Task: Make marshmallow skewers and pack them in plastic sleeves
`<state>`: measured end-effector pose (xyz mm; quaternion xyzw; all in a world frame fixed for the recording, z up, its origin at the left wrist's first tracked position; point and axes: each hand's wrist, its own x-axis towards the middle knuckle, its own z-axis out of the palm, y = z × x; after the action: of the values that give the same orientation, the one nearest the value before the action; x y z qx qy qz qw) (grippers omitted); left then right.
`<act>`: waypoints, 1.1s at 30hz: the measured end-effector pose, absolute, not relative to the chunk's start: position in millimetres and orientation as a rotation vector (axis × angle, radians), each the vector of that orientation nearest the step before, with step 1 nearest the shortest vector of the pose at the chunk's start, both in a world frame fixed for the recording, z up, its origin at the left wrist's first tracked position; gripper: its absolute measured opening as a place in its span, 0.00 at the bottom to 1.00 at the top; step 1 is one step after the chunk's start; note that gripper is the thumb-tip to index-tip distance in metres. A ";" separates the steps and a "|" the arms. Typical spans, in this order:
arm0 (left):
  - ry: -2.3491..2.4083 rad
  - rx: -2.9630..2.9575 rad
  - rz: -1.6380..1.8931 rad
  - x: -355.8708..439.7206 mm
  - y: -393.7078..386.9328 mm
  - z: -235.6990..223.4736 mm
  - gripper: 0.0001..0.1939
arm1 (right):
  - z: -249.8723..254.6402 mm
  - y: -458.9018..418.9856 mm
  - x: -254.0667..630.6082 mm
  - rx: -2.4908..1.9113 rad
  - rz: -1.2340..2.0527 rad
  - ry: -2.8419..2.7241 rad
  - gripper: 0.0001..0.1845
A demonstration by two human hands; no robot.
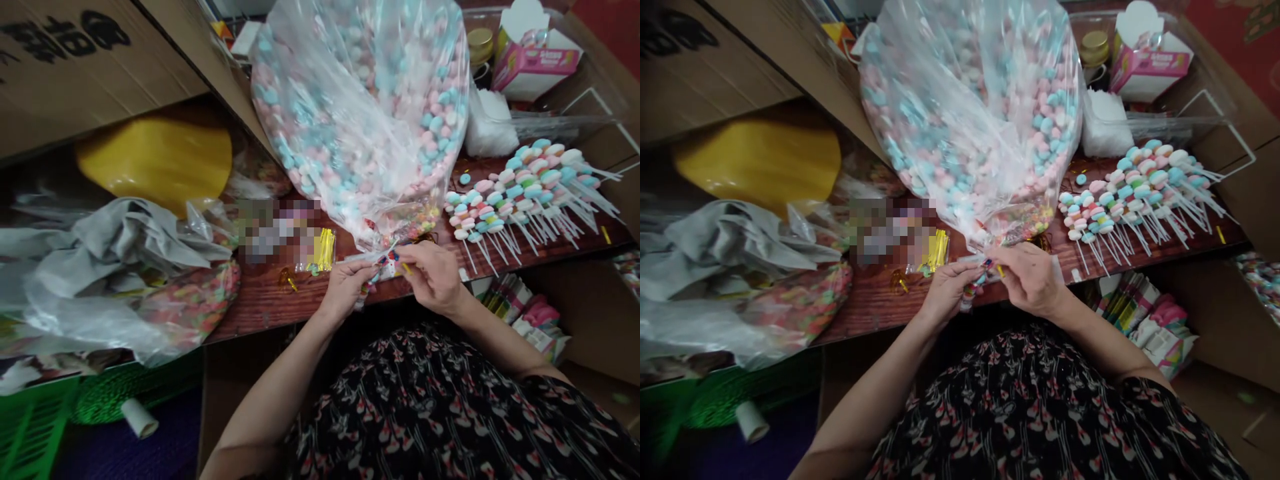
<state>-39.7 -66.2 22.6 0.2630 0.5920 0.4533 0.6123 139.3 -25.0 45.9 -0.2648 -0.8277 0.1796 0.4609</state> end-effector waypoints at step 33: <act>1.478 1.878 0.737 -28.2 -77.8 13.2 0.09 | 28.7 -8.0 150.8 -0.862 0.190 -2.850 0.10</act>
<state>-28.2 -77.8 13.2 0.7127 0.5611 0.2796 0.3148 150.8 -8.0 28.7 -0.2881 -0.9522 0.0635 0.0789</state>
